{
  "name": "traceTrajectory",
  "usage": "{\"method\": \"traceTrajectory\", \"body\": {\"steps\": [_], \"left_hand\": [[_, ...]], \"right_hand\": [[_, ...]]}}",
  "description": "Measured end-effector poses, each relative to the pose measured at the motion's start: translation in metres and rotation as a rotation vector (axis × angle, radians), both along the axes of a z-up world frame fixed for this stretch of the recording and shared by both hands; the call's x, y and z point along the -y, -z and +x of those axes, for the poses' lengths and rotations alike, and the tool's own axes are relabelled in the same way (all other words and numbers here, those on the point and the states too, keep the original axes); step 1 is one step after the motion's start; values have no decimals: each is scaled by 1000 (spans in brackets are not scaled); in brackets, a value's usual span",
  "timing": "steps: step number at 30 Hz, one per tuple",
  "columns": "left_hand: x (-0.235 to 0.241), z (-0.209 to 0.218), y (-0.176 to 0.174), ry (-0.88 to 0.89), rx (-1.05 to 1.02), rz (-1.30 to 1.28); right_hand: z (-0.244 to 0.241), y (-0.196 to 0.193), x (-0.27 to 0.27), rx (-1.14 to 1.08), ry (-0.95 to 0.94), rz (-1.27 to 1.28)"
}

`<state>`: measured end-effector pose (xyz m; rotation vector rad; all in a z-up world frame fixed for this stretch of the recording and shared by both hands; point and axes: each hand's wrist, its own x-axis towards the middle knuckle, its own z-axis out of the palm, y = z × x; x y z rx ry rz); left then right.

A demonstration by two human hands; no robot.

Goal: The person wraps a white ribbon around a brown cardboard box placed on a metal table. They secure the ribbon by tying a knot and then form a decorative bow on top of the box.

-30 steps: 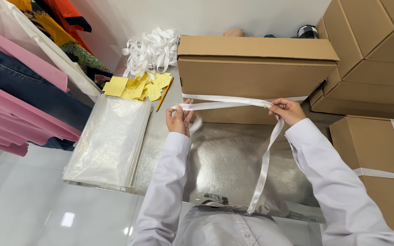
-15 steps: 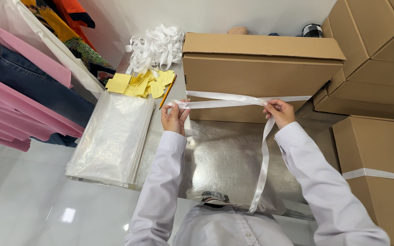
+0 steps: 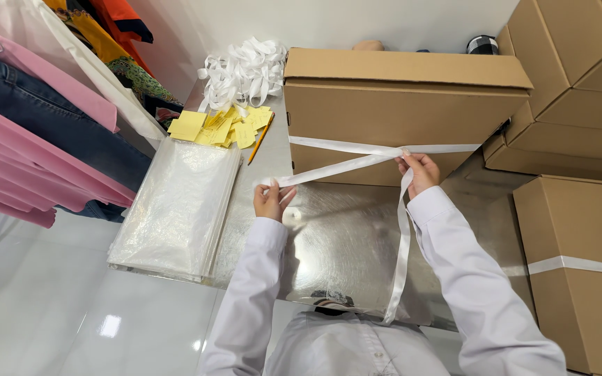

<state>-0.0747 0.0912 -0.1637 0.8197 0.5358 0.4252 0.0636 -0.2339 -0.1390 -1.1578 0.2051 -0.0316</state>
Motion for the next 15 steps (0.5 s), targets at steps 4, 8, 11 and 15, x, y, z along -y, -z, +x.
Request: {"method": "traceTrajectory", "body": {"steps": [4, 8, 11, 15], "left_hand": [[-14, 19, 39, 364, -644, 686], [41, 61, -6, 596, -510, 1458], [88, 104, -14, 596, -269, 1457], [131, 142, -4, 975, -80, 479]], "right_hand": [[2, 3, 1, 18, 14, -11], [2, -2, 0, 26, -9, -13], [3, 2, 3, 28, -10, -12], [3, -1, 3, 24, -19, 12]]}}
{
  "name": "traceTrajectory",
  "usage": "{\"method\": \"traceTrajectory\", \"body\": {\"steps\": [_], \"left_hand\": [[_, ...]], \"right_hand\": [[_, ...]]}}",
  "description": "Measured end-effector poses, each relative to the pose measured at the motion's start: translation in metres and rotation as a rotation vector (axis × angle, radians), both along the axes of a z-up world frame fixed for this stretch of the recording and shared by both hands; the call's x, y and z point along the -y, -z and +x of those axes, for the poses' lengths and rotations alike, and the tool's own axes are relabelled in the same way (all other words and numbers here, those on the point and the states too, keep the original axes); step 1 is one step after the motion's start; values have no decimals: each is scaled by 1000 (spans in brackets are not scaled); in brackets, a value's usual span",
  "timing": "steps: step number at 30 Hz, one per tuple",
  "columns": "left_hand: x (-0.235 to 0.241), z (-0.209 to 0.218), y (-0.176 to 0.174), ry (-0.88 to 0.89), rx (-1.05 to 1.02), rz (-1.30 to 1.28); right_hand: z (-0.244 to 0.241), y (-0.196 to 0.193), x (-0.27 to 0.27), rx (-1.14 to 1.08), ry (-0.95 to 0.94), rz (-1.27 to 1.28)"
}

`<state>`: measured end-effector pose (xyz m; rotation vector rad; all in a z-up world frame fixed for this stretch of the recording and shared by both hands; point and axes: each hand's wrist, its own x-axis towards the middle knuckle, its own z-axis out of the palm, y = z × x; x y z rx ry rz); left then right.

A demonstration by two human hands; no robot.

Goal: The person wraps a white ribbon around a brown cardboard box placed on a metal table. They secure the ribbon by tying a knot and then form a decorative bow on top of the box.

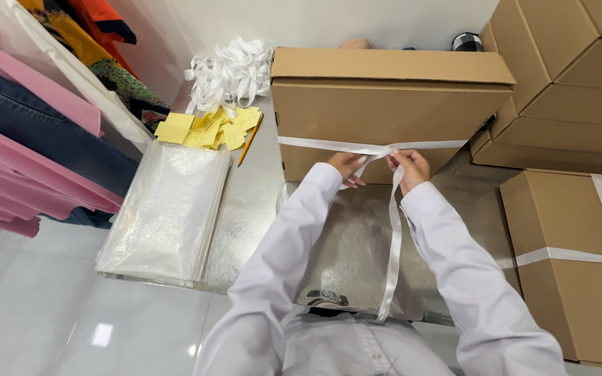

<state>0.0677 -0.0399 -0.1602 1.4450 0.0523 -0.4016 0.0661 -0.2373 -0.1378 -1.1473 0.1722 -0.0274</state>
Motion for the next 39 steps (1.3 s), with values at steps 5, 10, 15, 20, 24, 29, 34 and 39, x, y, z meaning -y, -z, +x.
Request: {"method": "traceTrajectory", "body": {"steps": [5, 10, 15, 20, 24, 29, 34, 39], "left_hand": [[18, -7, -8, 64, -3, -247], [20, 15, 25, -75, -50, -299], [3, -6, -20, -180, 254, 321], [0, 0, 0, -234, 467, 673], [-4, -14, 10, -362, 609, 722], [-5, -12, 24, -391, 603, 594], [-17, -27, -35, -212, 418, 719], [-24, -35, -77, 9, 343, 721]], "right_hand": [[4, 5, 5, -3, -8, 12], [4, 4, 6, 0, -35, 7], [0, 14, 4, 50, -48, -64], [-6, 6, 6, 91, -38, -221], [16, 39, 15, 138, -33, -390], [20, 39, 18, 166, -38, -469], [25, 33, 31, 88, -93, -814], [-17, -37, 22, -24, -254, -683]]}}
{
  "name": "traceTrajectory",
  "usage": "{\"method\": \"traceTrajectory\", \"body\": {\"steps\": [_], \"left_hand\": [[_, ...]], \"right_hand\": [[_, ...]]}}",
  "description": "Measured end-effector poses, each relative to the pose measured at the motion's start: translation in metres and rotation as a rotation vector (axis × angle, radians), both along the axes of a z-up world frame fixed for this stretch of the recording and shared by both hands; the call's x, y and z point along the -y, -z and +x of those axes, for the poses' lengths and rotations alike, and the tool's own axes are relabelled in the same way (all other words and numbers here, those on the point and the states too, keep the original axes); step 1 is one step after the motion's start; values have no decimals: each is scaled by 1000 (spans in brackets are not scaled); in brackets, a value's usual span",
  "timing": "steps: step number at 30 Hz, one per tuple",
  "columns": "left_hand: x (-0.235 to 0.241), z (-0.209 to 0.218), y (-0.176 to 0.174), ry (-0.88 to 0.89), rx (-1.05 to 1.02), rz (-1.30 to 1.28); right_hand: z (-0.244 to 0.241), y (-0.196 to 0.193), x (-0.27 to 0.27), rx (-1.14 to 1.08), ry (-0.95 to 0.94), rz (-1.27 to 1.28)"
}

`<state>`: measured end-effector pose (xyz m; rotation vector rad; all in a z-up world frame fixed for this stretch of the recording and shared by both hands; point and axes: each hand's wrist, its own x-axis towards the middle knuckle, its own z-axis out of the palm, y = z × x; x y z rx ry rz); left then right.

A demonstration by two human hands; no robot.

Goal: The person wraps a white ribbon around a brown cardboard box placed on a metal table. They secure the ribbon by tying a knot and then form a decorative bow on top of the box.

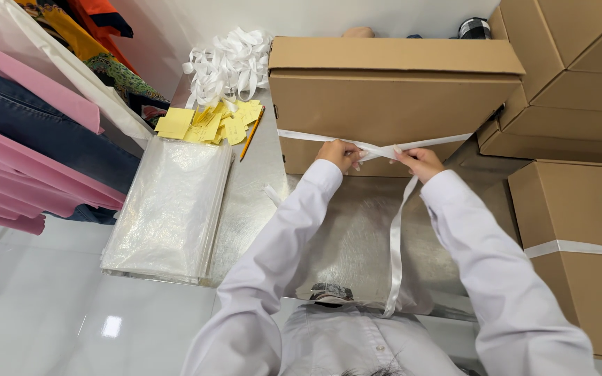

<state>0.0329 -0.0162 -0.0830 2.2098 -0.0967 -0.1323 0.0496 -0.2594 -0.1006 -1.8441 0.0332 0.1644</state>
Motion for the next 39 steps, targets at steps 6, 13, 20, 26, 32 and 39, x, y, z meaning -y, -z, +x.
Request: {"method": "traceTrajectory", "body": {"steps": [6, 13, 20, 26, 32, 39], "left_hand": [[-10, -12, -44, 141, -17, 145], [-5, 5, -42, 229, 90, 450], [-29, -16, -32, 445, -656, -548], [-67, -69, -53, 544, -804, -740], [-71, -124, -35, 505, -760, -1100], [-59, -188, -85, 472, -892, -1090]], "right_hand": [[6, -19, 18, -70, -76, 132], [3, -46, 9, -89, -32, 170], [17, -14, 11, -101, 24, 245], [18, 10, 8, -56, 58, 298], [14, -7, 1, -14, 72, 284], [14, -4, 0, -10, 76, 273]]}}
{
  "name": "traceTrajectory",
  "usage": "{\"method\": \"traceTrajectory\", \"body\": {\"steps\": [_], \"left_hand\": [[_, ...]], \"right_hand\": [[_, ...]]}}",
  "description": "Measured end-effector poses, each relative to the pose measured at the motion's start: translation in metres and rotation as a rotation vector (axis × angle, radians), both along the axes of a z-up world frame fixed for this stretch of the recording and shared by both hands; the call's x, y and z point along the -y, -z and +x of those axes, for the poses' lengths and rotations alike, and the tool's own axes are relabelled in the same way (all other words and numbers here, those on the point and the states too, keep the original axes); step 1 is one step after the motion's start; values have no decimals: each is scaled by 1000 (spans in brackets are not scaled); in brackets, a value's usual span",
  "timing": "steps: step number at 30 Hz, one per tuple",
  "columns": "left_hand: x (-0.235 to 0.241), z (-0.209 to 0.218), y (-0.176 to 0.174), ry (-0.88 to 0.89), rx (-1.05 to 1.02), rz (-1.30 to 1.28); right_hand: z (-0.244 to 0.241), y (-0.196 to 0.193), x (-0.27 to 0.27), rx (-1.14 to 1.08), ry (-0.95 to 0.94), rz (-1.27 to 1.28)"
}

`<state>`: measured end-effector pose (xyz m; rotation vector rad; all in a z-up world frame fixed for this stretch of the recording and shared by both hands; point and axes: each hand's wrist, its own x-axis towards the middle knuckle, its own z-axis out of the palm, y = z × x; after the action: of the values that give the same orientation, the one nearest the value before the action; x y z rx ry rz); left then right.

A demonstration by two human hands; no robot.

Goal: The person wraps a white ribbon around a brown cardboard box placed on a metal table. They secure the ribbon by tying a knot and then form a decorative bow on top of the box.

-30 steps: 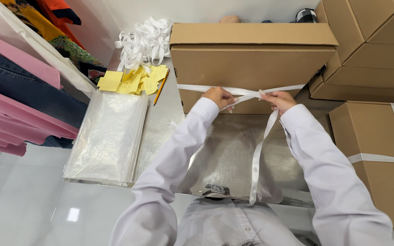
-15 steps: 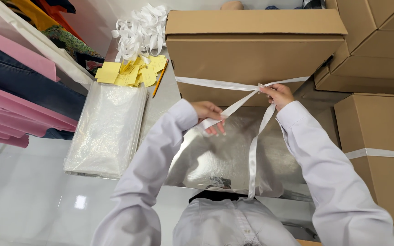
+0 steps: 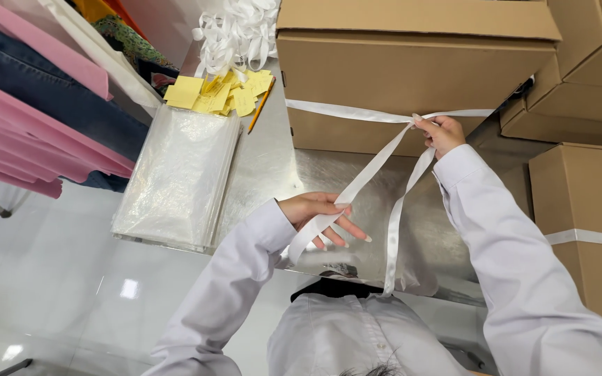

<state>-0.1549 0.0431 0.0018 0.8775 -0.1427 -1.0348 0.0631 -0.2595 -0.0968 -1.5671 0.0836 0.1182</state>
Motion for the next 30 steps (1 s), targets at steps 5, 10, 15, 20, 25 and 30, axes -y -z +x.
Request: {"method": "traceTrajectory", "body": {"steps": [5, 10, 15, 20, 25, 30], "left_hand": [[-2, -21, 52, -32, -83, 0], [1, -37, 108, -21, -63, 72], [19, -50, 163, 124, -177, 54], [23, -28, 235, 38, -141, 194], [36, 17, 106, 67, 361, 1135], [68, 160, 210, -431, 441, 930]], "right_hand": [[0, 0, -1, 13, 14, 0], [-1, 5, -1, -6, 22, -20], [-5, 1, 0, -3, 14, -33], [-5, -4, -2, 12, 10, -23], [2, -1, 0, 20, 15, -10], [5, 5, 1, 13, 9, 5]]}}
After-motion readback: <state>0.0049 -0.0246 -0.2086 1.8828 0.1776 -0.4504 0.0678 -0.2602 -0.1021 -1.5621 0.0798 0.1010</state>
